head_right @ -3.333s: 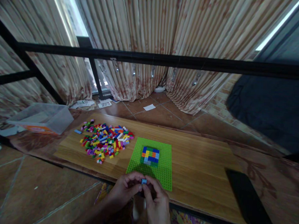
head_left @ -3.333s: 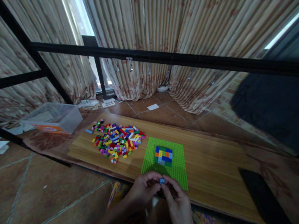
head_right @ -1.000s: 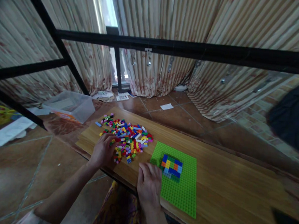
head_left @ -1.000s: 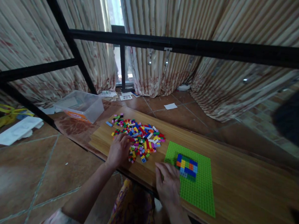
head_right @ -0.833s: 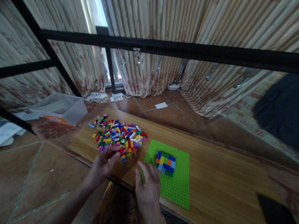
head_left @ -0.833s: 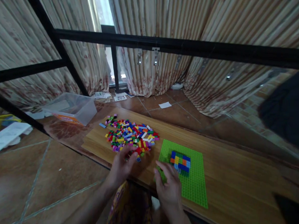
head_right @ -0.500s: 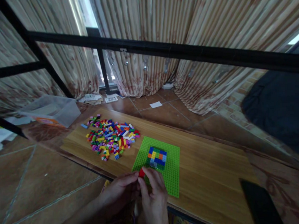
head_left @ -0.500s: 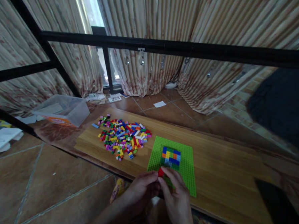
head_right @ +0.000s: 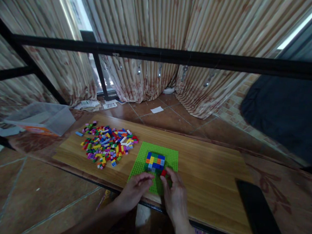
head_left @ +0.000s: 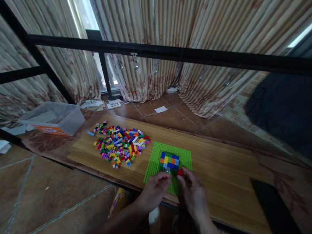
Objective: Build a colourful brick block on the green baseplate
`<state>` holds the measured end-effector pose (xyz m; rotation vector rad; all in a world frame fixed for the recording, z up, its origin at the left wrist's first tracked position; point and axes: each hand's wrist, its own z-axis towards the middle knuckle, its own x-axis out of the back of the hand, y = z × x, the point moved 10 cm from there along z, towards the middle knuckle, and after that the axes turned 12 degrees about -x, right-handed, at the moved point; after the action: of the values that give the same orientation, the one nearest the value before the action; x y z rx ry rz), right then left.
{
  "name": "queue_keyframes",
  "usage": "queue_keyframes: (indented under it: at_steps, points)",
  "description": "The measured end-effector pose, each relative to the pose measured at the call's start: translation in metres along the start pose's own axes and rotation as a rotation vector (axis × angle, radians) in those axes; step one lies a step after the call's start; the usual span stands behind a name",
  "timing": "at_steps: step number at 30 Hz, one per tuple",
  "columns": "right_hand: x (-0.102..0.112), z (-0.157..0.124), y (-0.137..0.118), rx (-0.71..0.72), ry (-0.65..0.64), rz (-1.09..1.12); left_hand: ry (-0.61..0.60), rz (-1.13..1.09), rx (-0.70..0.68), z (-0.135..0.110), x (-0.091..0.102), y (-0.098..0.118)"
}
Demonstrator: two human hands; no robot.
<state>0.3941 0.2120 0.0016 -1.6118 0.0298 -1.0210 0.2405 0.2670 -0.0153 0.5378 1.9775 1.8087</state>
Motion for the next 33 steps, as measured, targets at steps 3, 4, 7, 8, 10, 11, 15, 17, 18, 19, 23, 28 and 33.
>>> queue_keyframes:
  at_steps: [3,4,7,8,10,11,15,17,18,19,23,28,33]
  points:
    - [-0.004,0.012,0.003,-0.002,-0.005,-0.032,0.004,0.357,-0.197,0.005,0.010,0.016]
    - [-0.005,0.014,0.001,0.009,-0.008,-0.041,-0.003,0.456,-0.267,0.006,0.011,0.021]
    - [-0.009,0.017,-0.008,0.051,-0.018,-0.056,-0.037,0.675,-0.448,0.007,0.008,0.035]
    - [-0.010,0.018,-0.011,0.068,-0.024,-0.053,-0.049,0.726,-0.492,0.007,0.006,0.037]
    - [-0.011,0.018,-0.015,0.096,-0.034,-0.035,-0.066,0.805,-0.552,0.009,0.002,0.039]
    - [-0.011,0.019,-0.015,0.104,-0.038,-0.022,-0.073,0.836,-0.572,0.009,0.000,0.039]
    - [-0.012,0.020,-0.011,0.104,-0.053,0.030,-0.106,0.932,-0.625,0.012,-0.007,0.040]
    - [-0.012,0.020,-0.009,0.100,-0.058,0.054,-0.143,0.971,-0.636,0.013,-0.013,0.040]
    - [-0.012,0.020,-0.009,0.095,-0.059,0.065,-0.166,0.987,-0.637,0.015,-0.016,0.039]
    - [-0.012,0.020,-0.008,0.089,-0.061,0.075,-0.189,1.002,-0.638,0.016,-0.019,0.039]
    - [-0.012,0.020,-0.007,0.056,-0.077,0.114,-0.268,1.055,-0.654,0.021,-0.029,0.037]
    - [-0.013,0.020,-0.003,0.029,-0.093,0.155,-0.299,1.104,-0.664,0.024,-0.034,0.034]
    - [-0.010,0.019,0.002,0.003,-0.071,0.171,-0.302,1.166,-0.649,0.024,-0.035,0.031]
